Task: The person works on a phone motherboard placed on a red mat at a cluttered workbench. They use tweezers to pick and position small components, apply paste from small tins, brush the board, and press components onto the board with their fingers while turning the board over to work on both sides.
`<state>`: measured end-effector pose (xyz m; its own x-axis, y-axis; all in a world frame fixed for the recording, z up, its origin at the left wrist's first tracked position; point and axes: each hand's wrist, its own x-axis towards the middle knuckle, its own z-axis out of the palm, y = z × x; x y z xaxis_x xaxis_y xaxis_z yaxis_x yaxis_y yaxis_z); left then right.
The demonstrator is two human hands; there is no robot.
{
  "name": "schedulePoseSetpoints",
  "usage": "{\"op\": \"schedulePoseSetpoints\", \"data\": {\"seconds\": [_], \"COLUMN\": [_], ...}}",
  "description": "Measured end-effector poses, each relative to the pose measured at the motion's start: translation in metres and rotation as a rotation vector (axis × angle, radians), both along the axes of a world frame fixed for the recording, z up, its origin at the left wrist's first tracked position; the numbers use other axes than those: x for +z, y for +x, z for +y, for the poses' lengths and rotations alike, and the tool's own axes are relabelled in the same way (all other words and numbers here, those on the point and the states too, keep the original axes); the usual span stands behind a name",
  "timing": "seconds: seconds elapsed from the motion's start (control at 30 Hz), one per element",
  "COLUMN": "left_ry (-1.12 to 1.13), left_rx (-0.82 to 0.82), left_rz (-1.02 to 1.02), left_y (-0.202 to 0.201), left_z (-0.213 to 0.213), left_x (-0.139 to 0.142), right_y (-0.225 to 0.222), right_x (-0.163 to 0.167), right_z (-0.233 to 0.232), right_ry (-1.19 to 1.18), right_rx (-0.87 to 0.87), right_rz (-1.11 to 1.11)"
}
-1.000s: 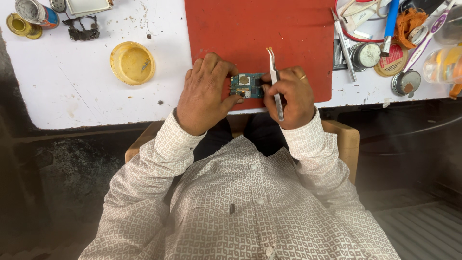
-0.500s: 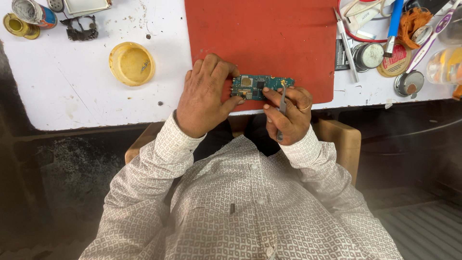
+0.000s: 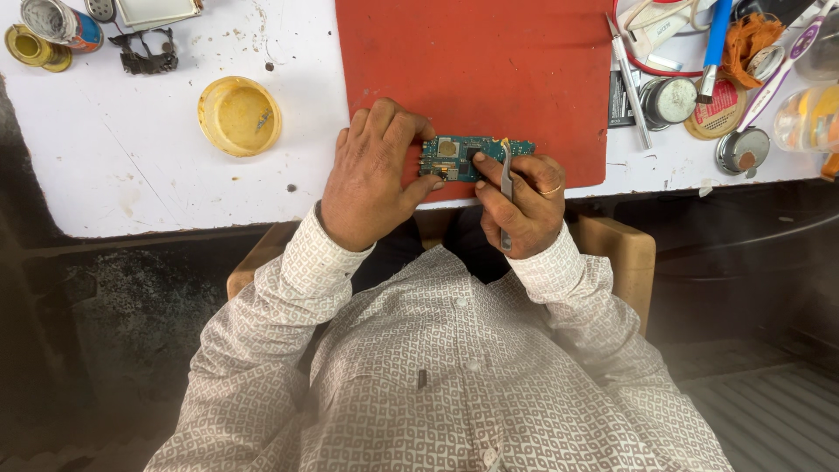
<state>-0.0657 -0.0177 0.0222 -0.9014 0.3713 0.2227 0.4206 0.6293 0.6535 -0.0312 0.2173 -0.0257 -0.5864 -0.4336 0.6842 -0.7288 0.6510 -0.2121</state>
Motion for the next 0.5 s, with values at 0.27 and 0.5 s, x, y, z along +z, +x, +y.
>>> {"op": "schedulePoseSetpoints", "data": {"seconds": [0.27, 0.5], "left_ry": [0.001, -0.013], "left_rx": [0.004, 0.006], "left_rz": [0.001, -0.003], "left_y": [-0.0003, -0.0004], "left_z": [0.0005, 0.0003], "left_x": [-0.0017, -0.0023], "right_y": [-0.0015, -0.0004], "right_x": [0.0, 0.0007], "right_z": [-0.0008, -0.0007], "right_ry": [-0.009, -0.011], "right_rx": [-0.001, -0.004], "right_rz": [0.001, -0.008]}}
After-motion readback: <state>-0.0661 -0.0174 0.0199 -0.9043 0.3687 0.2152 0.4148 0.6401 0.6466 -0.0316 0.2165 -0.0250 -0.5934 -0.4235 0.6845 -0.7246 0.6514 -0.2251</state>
